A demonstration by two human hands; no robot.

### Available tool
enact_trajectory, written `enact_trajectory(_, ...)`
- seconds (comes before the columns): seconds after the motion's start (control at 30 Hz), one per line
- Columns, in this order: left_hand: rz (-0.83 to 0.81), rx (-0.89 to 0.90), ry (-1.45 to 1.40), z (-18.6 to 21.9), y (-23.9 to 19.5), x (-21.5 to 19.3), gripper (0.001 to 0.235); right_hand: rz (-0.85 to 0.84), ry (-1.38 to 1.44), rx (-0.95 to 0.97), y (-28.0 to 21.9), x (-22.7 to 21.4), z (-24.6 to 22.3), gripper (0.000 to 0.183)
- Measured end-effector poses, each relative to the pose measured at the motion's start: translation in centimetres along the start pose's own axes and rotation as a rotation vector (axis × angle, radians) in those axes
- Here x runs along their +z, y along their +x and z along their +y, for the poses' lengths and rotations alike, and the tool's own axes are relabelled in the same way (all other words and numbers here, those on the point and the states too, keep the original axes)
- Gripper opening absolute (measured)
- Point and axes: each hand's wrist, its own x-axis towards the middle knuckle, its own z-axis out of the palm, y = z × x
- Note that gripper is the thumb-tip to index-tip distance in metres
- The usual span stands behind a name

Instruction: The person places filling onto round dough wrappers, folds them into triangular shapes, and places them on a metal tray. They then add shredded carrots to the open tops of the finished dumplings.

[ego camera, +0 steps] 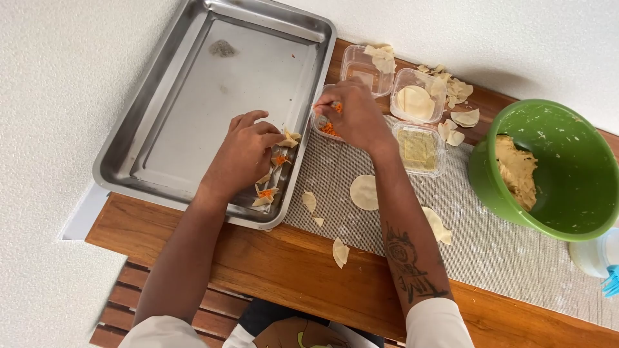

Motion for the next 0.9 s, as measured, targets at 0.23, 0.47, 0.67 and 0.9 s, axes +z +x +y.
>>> enact_trajectory(0.23,0.025,-0.004,0.025,0.2,0.0,-0.4,0.028,-0.048,0.066,-0.09,0.0,3.0,-2.5,0.007)
enact_trajectory(0.47,0.004,0.005,0.024,0.1,0.0,-0.3,0.024,-0.121,0.003,-0.076,0.4,5.1,-1.3,0.012)
enact_trajectory(0.67,0.037,-0.016,0.036,0.2,-0.1,-0.6,0.024,-0.14,-0.002,-0.087,0.3,4.8,-1.0,0.014)
enact_trajectory(0.9,0.047,-0.002,0.029,0.5,-0.1,-1.0,0.032,-0.146,-0.005,-0.109,0.2,3.9,-1.3,0.015)
